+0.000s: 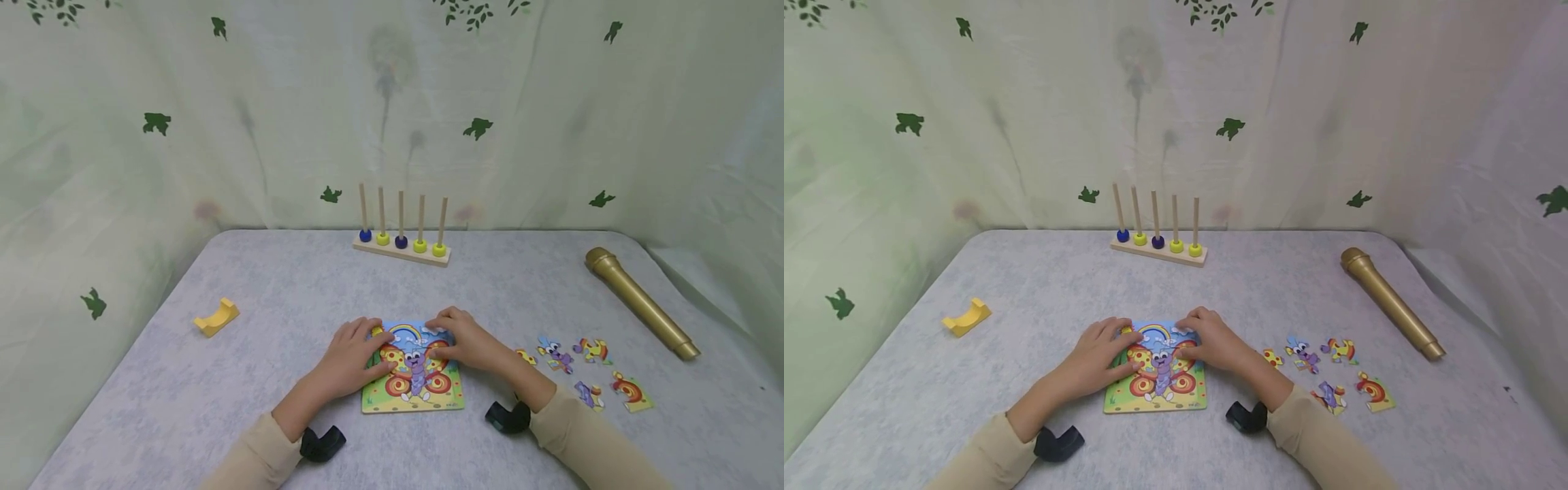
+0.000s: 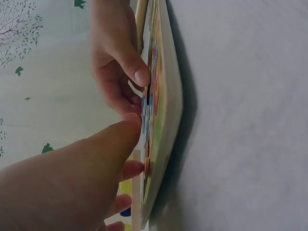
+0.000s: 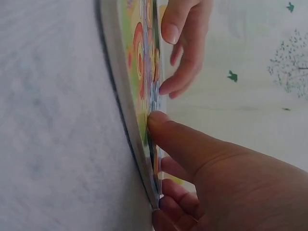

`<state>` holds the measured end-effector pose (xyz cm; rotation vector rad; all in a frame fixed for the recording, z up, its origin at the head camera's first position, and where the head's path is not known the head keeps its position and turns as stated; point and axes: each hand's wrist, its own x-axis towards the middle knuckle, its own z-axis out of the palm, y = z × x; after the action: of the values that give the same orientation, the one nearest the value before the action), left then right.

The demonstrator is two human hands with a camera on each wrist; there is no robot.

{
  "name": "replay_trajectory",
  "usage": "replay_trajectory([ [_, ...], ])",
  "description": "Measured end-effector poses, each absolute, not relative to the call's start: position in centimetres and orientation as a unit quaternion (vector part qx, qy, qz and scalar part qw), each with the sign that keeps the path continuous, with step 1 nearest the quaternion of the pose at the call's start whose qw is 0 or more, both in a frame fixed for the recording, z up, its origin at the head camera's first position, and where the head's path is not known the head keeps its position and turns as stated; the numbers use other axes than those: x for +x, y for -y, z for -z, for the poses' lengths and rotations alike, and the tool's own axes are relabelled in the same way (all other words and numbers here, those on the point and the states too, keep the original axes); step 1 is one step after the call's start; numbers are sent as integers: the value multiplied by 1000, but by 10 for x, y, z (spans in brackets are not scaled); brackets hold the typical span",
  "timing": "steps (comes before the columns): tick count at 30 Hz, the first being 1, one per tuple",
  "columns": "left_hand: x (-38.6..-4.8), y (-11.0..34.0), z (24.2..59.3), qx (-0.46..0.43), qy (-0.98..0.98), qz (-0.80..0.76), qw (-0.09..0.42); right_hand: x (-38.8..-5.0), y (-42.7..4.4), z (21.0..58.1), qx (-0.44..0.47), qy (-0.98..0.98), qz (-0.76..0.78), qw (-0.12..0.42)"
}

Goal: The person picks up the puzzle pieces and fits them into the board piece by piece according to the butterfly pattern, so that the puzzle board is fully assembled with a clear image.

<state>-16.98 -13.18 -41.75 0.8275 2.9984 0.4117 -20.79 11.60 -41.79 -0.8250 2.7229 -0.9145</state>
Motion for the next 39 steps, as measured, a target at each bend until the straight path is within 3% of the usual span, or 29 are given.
replay_trajectory([
  [11,-173,110,417,350,-928,-123,38,-210,-116,417,-291,-912,283,63],
  [26,-168,109,413,356,-930,-88,29,-211,-120,421,-313,-915,244,76],
  [39,-153,155,413,255,-952,-160,52,-210,-118,419,-299,-922,230,85],
])
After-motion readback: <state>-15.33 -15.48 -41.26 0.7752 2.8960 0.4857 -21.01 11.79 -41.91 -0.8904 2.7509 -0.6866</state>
